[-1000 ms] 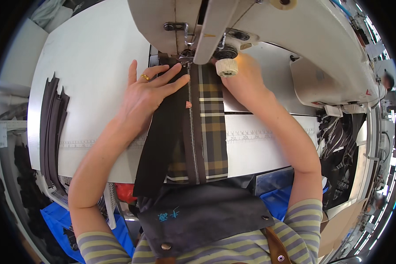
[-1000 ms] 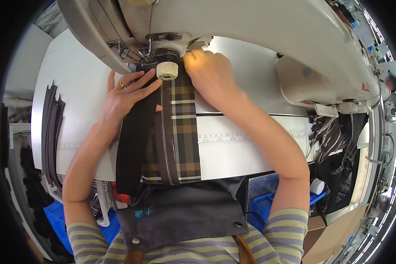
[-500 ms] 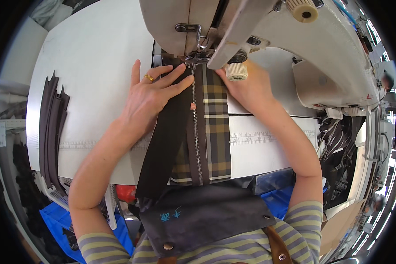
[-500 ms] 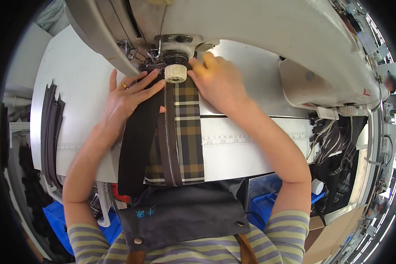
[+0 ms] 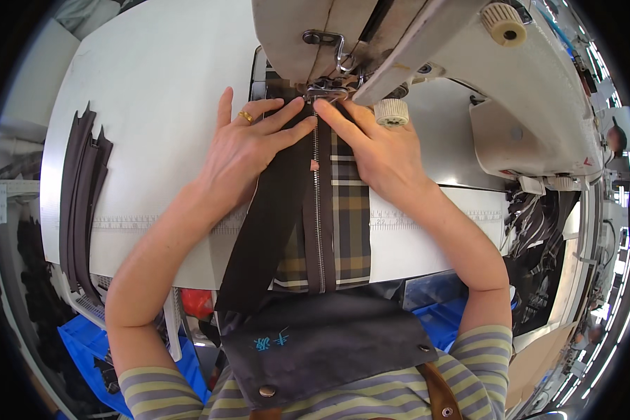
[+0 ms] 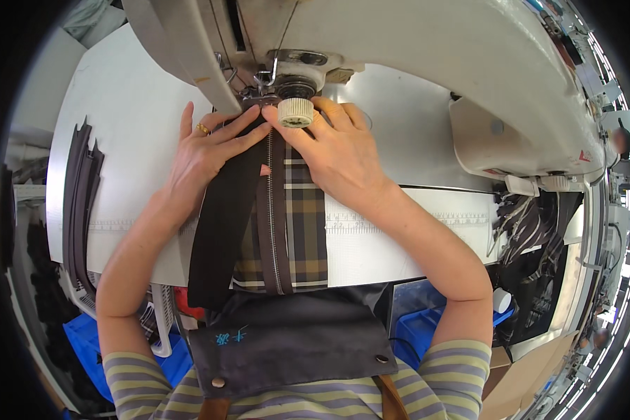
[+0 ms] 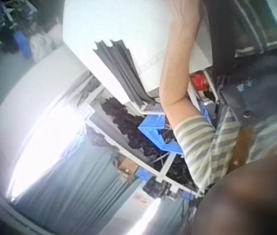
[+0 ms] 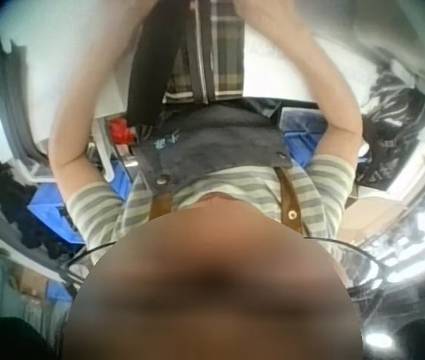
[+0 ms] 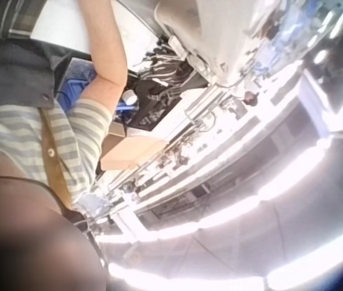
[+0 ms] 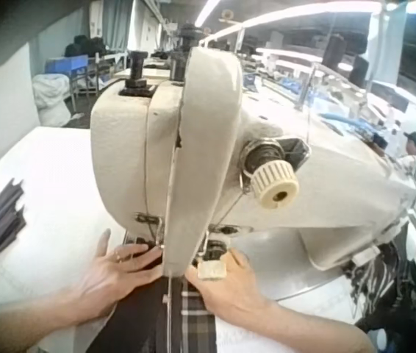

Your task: The recorder uses an industrial sewing machine to attach zippers to plaid fabric pieces.

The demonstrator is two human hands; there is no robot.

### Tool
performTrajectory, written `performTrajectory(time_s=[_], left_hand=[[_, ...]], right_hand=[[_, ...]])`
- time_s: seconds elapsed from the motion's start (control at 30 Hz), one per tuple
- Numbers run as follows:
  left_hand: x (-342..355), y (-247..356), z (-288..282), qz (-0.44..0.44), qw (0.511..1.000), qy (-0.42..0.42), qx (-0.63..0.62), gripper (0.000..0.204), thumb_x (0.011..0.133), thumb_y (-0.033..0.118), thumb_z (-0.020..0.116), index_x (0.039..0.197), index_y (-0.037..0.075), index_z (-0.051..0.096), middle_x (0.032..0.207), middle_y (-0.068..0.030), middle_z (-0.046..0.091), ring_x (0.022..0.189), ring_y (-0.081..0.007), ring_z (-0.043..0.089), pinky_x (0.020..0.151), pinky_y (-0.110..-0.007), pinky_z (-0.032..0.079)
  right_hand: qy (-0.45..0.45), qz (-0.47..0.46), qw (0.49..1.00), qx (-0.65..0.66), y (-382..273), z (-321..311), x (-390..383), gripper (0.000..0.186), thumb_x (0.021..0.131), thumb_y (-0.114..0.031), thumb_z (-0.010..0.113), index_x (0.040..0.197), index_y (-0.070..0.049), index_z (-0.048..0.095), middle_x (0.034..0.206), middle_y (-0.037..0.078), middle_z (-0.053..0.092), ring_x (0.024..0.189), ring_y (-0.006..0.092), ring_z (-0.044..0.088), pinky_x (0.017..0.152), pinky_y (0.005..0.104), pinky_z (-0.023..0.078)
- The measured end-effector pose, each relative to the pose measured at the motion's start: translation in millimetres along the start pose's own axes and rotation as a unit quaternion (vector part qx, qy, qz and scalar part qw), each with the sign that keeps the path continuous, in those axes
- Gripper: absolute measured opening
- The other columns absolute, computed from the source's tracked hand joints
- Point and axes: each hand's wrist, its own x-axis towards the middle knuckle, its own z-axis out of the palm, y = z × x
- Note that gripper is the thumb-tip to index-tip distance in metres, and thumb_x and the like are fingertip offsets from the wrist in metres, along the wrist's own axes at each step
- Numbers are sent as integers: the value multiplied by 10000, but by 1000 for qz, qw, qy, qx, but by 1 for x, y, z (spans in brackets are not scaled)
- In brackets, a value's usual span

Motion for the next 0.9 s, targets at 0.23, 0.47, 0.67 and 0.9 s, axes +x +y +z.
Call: performTrajectory(time_s=[0.23,0.47,0.67,0.9], left_hand=[[0,0,0,5,1000,10,5,534,760,235,704,1280,203,588,1347,-55,555,1214,-270,513,1089,-648,167],[-1,4,-5,6,1000,-5,4,524,772,251,697,1283,208,588,1357,-71,546,1236,-278,502,1086,-653,163],[-1,4,-7,5,1000,-17,-11,516,765,247,697,1270,203,601,1357,-85,545,1238,-298,501,1073,-667,163],[-1,1,-5,12,1000,-10,-3,520,755,164,673,1268,197,600,1358,-81,544,1245,-294,493,1070,-664,179]], right_hand=[[41,33,996,74,12,-2,1,374,811,-96,630,1180,-68,579,1143,104,619,1126,300,537,931,425,424],[-63,43,996,40,9,-7,3,443,876,-340,619,1156,0,569,1191,158,591,1162,329,509,933,420,419],[-58,65,996,17,10,-7,6,427,861,-377,630,1106,-27,618,1164,144,608,1147,337,522,919,427,423],[-9,-24,996,80,-3,-7,1,321,800,-194,706,1090,-70,650,1150,47,636,979,254,554,861,373,445]])
